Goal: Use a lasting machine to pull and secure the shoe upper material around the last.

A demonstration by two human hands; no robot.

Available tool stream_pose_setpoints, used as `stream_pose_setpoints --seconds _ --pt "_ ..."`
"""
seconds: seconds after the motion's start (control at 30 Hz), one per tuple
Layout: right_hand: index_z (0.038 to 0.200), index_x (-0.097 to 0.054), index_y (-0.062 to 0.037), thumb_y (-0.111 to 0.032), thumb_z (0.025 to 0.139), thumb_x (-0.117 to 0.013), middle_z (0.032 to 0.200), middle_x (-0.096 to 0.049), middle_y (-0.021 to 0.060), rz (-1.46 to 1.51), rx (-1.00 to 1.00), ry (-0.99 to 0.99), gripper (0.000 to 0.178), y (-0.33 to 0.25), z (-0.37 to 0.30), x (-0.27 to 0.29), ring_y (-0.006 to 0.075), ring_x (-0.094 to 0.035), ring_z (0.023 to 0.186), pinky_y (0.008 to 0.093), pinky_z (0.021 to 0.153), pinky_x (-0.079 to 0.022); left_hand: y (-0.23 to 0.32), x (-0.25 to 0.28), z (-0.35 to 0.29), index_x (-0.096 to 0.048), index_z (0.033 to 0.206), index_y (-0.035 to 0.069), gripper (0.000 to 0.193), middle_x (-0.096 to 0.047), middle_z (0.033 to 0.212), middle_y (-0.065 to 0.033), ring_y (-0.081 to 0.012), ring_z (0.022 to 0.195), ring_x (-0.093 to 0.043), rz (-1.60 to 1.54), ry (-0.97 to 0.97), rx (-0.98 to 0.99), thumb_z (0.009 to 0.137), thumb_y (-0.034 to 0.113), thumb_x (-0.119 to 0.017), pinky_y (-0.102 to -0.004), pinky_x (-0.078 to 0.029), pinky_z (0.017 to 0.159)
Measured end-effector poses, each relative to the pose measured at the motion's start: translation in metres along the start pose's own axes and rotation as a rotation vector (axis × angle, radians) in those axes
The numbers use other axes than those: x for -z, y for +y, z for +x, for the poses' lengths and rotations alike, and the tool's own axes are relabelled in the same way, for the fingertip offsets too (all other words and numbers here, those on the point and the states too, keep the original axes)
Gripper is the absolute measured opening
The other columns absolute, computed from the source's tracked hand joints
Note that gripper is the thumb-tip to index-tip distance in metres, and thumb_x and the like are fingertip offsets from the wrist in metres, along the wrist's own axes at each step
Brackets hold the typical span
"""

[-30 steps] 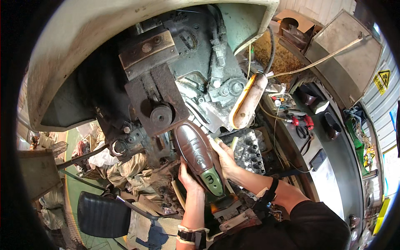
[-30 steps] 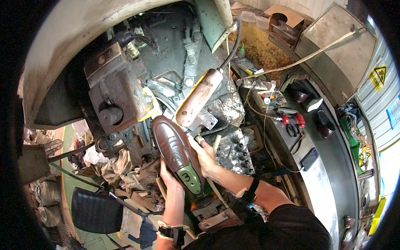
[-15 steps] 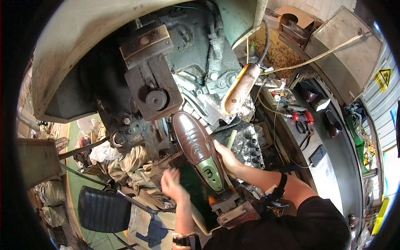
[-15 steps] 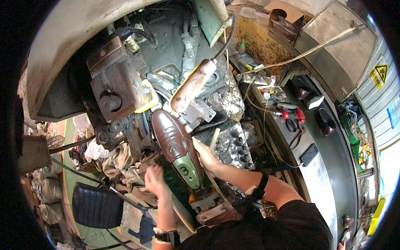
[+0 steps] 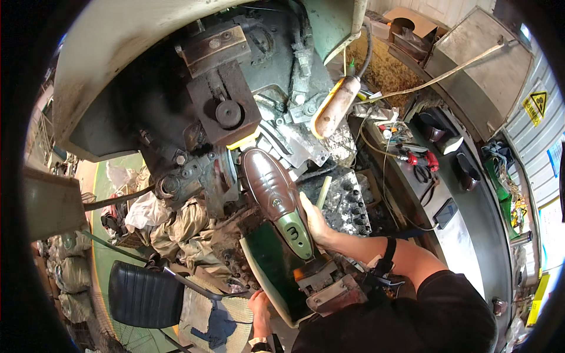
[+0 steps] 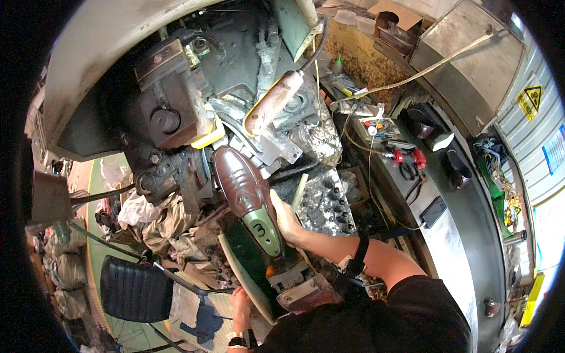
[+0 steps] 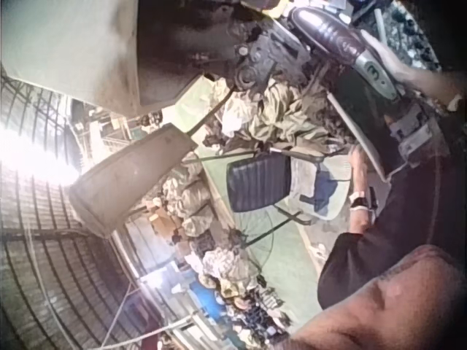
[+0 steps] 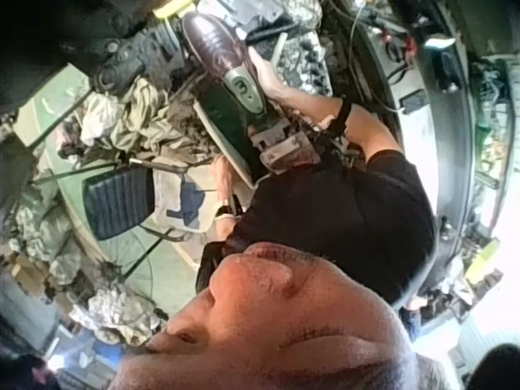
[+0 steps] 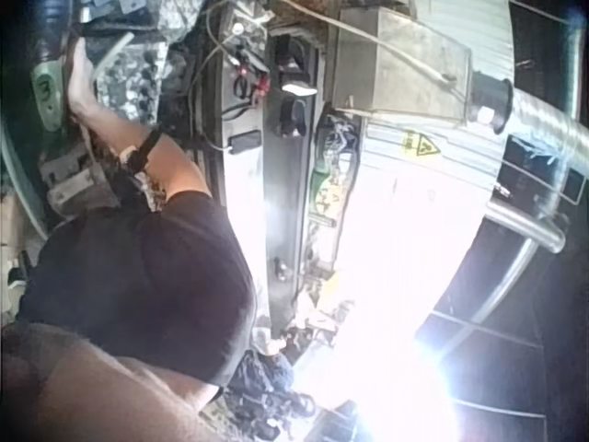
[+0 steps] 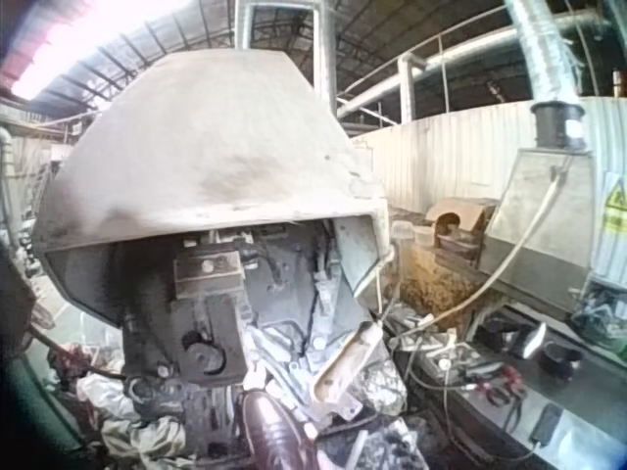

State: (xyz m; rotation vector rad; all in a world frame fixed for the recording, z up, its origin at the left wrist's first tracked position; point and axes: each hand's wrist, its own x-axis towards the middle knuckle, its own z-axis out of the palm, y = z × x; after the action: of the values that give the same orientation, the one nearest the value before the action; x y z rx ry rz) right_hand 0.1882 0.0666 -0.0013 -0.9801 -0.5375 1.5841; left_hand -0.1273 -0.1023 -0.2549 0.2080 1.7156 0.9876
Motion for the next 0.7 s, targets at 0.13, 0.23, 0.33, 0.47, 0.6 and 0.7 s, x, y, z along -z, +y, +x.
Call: stream_pose_setpoints --seconds 0.13,0.23,0.33,0.47,0.6,0.7 --pt "0.137 -0.058 -0.0024 -0.060 0.106 -0.036 0.115 -0.068 0.0086 -0.196 0.012 -0.012 0.069 0.000 0.004 0.002 0.0155 -0.062 0.101 0.0296 0.090 -0.049 0.035 0.015 0.010 -0.058 0.127 -0.008 0.044 -0.069 0.114 -0.0150 -0.0251 0.103 -0.067 0.281 0.251 -0.286 0.084 -0.003 -0.065 -0.0358 -0.052 0.092" --pt "0.138 -0.057 -0.0012 -0.061 0.104 -0.038 0.120 -0.067 0.0106 -0.353 0.046 0.027 0.072 -0.006 0.006 0.005 0.0172 -0.060 0.105 0.0308 0.093 -0.048 0.072 -0.003 0.016 -0.056 0.131 -0.010 0.047 -0.066 0.123 -0.0167 -0.0252 0.111 -0.064 0.078 0.315 -0.580 0.087 0.002 -0.065 -0.0355 -0.048 0.099" --pt "0.143 -0.049 0.0002 -0.041 0.102 -0.060 0.110 -0.068 0.0105 -0.419 -0.046 0.094 0.060 -0.026 -0.018 0.017 0.0162 -0.061 0.100 0.0312 0.086 -0.050 0.113 -0.030 0.014 -0.057 0.129 -0.010 0.045 -0.066 0.122 -0.0159 -0.0243 0.109 -0.063 0.024 0.284 -0.767 0.088 0.005 -0.066 -0.0343 -0.047 0.098" --pt "0.143 -0.043 0.0045 -0.017 0.101 -0.063 0.107 -0.070 0.0118 -0.430 0.150 0.064 0.052 -0.072 -0.085 0.053 0.0172 -0.068 0.090 0.0332 0.081 -0.058 0.137 -0.027 0.017 -0.068 0.117 -0.007 0.033 -0.072 0.111 -0.0162 -0.0225 0.107 -0.065 0.246 -0.012 -0.784 0.089 0.010 -0.068 -0.0323 -0.049 0.095" --pt "0.142 -0.047 0.0053 -0.013 0.099 -0.065 0.104 -0.071 0.0127 -0.423 0.327 0.416 0.050 -0.096 -0.179 0.147 0.0154 -0.069 0.084 0.0296 0.077 -0.057 0.171 -0.053 -0.036 -0.061 0.125 -0.002 0.038 -0.067 0.105 -0.0096 -0.0156 0.072 -0.060 -0.198 0.277 -0.610 0.095 0.020 -0.068 -0.0292 -0.049 0.060" --pt "0.141 -0.046 0.0074 -0.011 0.099 -0.063 0.103 -0.072 0.0150 -0.407 0.290 0.588 0.049 -0.095 -0.237 0.215 0.0170 -0.069 0.080 0.0296 0.072 -0.058 0.209 -0.043 -0.064 -0.061 0.123 -0.002 0.029 -0.066 0.107 -0.0108 -0.0196 0.089 -0.063 -0.341 0.257 -0.923 0.100 0.015 -0.062 -0.0306 -0.054 0.076"
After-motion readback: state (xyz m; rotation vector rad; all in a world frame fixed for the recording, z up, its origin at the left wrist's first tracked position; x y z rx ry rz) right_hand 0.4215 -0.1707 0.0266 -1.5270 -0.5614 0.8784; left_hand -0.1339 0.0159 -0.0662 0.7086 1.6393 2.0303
